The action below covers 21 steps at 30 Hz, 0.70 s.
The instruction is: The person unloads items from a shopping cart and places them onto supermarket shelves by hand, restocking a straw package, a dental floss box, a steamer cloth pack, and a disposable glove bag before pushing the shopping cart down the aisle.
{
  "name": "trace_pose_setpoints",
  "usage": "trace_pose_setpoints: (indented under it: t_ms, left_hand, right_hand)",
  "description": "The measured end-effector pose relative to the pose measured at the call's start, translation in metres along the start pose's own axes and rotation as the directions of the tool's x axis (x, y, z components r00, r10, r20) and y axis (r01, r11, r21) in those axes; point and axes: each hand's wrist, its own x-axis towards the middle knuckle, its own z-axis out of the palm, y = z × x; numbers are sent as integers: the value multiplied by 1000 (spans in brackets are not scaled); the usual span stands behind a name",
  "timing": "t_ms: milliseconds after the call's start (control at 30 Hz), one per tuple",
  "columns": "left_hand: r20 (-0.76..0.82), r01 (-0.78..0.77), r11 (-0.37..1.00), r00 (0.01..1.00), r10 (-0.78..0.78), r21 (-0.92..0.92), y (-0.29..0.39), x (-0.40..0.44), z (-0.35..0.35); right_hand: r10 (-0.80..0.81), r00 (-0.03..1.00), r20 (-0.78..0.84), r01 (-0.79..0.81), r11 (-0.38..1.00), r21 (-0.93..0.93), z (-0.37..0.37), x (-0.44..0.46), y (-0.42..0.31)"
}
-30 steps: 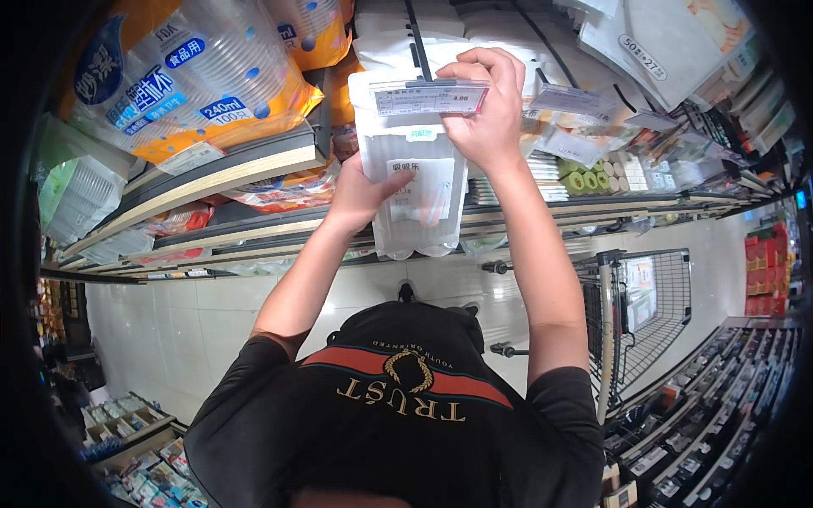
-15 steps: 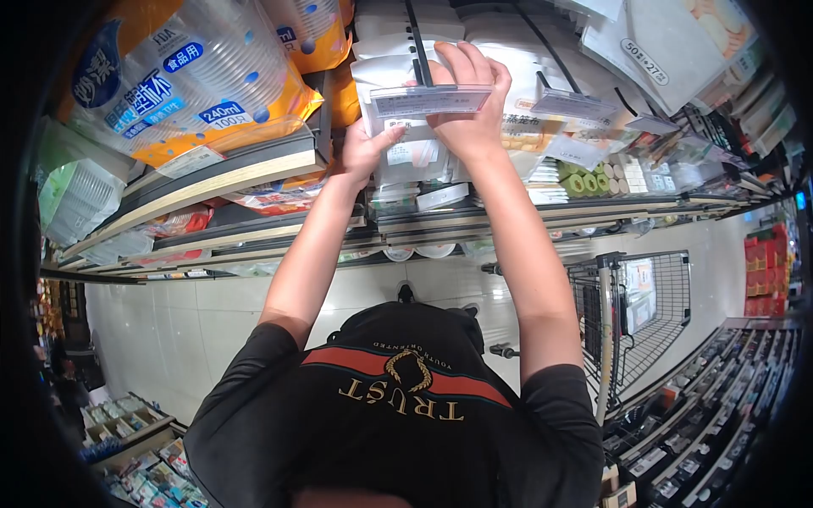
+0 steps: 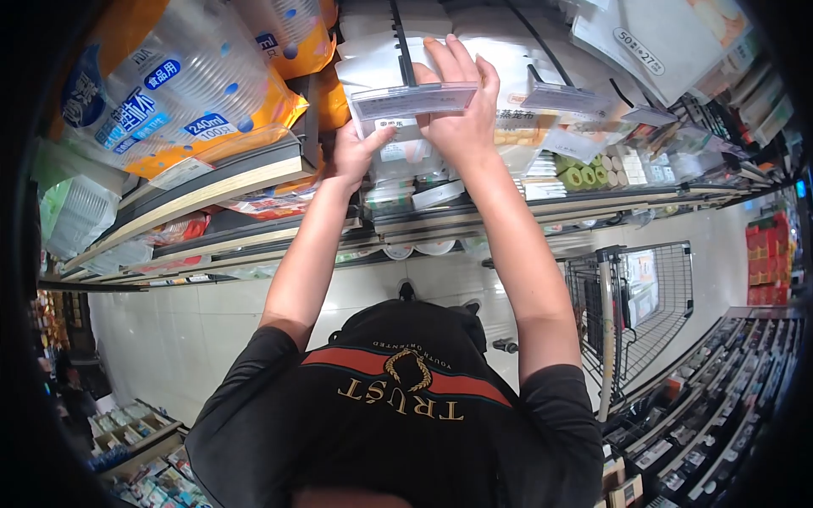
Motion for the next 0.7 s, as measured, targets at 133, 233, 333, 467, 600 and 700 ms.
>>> trace_pose_setpoints:
  t_ms: [133, 233, 333, 467, 600, 700]
  left_hand:
    - [-52, -6, 999, 999, 7, 35, -2, -3, 2]
    - [-138, 32, 995, 990, -18, 97, -3, -11, 6]
    - [-277, -181, 909, 914, 296, 376, -16, -41, 21]
    - [-150, -189, 655, 892, 425, 731, 4, -110, 54]
    - [3, -273, 589, 909, 418, 760, 12, -159, 87]
    - [276, -256, 786, 954, 113, 563, -14, -168, 94]
  right_hand:
    - [16, 1000, 9, -17, 999, 40, -27, -32, -4]
    - [56, 996, 72, -65, 989, 129, -62, -77, -13]
    - [123, 969, 215, -150, 982, 115, -107, -132, -8]
    - [396, 884, 249, -387, 918, -88, -171, -210, 15]
    - [635, 759, 145, -570, 756, -324, -251, -274, 47]
    - [690, 723, 35, -570, 625, -533, -311, -303, 68]
